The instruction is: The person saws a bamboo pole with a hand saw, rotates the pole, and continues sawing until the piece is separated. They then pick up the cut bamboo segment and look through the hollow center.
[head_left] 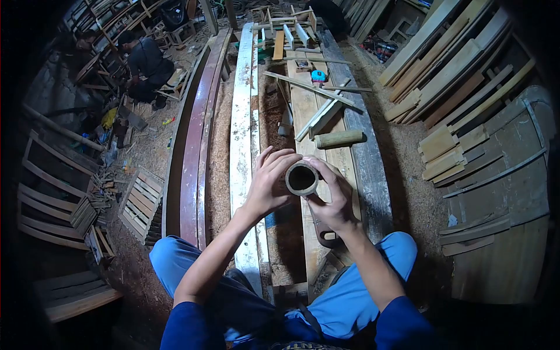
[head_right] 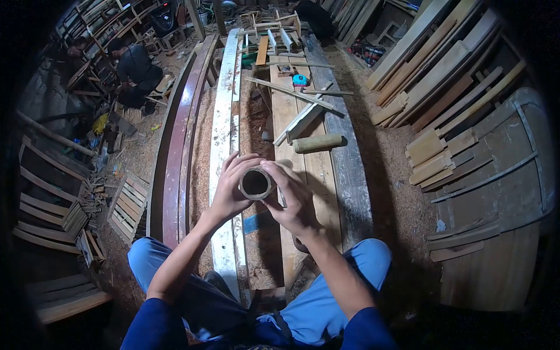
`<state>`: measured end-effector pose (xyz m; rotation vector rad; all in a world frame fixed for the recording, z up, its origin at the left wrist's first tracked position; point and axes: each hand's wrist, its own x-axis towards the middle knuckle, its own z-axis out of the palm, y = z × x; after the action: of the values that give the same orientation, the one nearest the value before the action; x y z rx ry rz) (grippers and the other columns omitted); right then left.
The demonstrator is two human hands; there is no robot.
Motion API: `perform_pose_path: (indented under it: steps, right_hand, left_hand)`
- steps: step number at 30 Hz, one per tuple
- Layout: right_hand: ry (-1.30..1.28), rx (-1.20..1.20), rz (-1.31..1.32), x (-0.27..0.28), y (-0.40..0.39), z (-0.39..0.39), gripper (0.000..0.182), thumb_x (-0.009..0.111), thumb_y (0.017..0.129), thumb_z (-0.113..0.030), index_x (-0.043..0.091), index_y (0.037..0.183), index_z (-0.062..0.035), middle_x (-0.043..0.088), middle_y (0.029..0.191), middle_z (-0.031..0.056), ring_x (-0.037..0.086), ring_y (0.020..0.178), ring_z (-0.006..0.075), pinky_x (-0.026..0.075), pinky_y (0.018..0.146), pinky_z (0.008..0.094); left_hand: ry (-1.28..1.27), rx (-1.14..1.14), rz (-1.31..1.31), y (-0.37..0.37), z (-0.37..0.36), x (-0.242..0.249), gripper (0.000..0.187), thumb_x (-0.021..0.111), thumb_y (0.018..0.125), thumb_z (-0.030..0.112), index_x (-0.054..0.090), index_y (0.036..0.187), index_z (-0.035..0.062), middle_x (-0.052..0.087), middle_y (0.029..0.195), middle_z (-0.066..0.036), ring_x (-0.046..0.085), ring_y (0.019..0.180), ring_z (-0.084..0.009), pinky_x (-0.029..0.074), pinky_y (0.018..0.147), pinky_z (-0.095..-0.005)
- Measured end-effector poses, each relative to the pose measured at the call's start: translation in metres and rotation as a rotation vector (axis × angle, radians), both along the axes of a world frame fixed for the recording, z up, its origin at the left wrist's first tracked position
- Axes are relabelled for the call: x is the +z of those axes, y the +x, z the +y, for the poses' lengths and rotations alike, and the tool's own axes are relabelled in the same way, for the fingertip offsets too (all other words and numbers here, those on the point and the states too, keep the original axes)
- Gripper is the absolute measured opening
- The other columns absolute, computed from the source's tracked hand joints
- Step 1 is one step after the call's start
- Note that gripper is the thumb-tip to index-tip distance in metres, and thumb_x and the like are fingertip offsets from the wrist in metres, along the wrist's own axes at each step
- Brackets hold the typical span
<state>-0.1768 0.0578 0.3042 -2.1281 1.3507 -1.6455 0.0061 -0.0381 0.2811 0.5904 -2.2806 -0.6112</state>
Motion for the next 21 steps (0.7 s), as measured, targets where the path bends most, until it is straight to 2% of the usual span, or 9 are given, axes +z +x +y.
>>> perform_pose_path:
  steps: [7, 9, 13, 18, 21]
  right_hand:
    - [-0.007, 0.015, -0.007, 0.001, 0.005, 0.000, 0.079, 0.084, 0.067, 0.008, 0.055, 0.140, -0.0011, 0.066, 0.133, 0.0183, 0.064, 0.125, 0.0374, 0.051, 0.107, 0.0451]
    - [-0.029, 0.021, -0.008, -0.001, 0.008, -0.002, 0.077, 0.083, 0.068, 0.008, 0.055, 0.140, -0.0009, 0.066, 0.133, 0.0185, 0.064, 0.125, 0.0375, 0.051, 0.107, 0.0456]
    - [-0.044, 0.036, -0.002, 0.001, 0.014, -0.008, 0.075, 0.081, 0.071, 0.008, 0.054, 0.140, -0.0008, 0.065, 0.134, 0.0187, 0.063, 0.125, 0.0376, 0.051, 0.108, 0.0461]
    - [-0.012, 0.030, 0.013, 0.004, 0.020, -0.010, 0.078, 0.082, 0.076, 0.004, 0.049, 0.146, -0.0007, 0.063, 0.137, 0.0198, 0.063, 0.126, 0.0376, 0.050, 0.109, 0.0461]
    - [0.033, 0.023, -0.023, 0.003, 0.023, -0.012, 0.080, 0.083, 0.076, 0.002, 0.047, 0.148, -0.0003, 0.063, 0.137, 0.0205, 0.062, 0.126, 0.0379, 0.051, 0.108, 0.0454]
  left_hand:
    - [-0.032, 0.032, -0.017, 0.004, 0.003, 0.014, 0.090, 0.082, 0.054, 0.011, 0.057, 0.140, 0.0079, 0.062, 0.136, -0.013, 0.053, 0.137, -0.0302, 0.024, 0.123, -0.0546]
    - [-0.096, 0.065, -0.002, 0.005, 0.004, 0.014, 0.091, 0.083, 0.052, 0.011, 0.057, 0.140, 0.0067, 0.062, 0.136, -0.014, 0.053, 0.136, -0.0301, 0.026, 0.122, -0.0546]
    - [-0.039, 0.037, 0.051, 0.014, 0.001, 0.009, 0.093, 0.083, 0.051, 0.012, 0.056, 0.140, 0.0052, 0.063, 0.134, -0.015, 0.055, 0.133, -0.0317, 0.031, 0.120, -0.0526]
    - [0.021, 0.049, 0.084, 0.019, 0.002, 0.006, 0.087, 0.082, 0.056, 0.017, 0.057, 0.138, 0.0034, 0.064, 0.133, -0.016, 0.058, 0.128, -0.0334, 0.037, 0.116, -0.0487]
    - [-0.002, 0.038, 0.068, 0.022, 0.002, 0.002, 0.083, 0.081, 0.060, 0.018, 0.056, 0.138, 0.0032, 0.064, 0.133, -0.016, 0.058, 0.128, -0.0332, 0.036, 0.116, -0.0496]
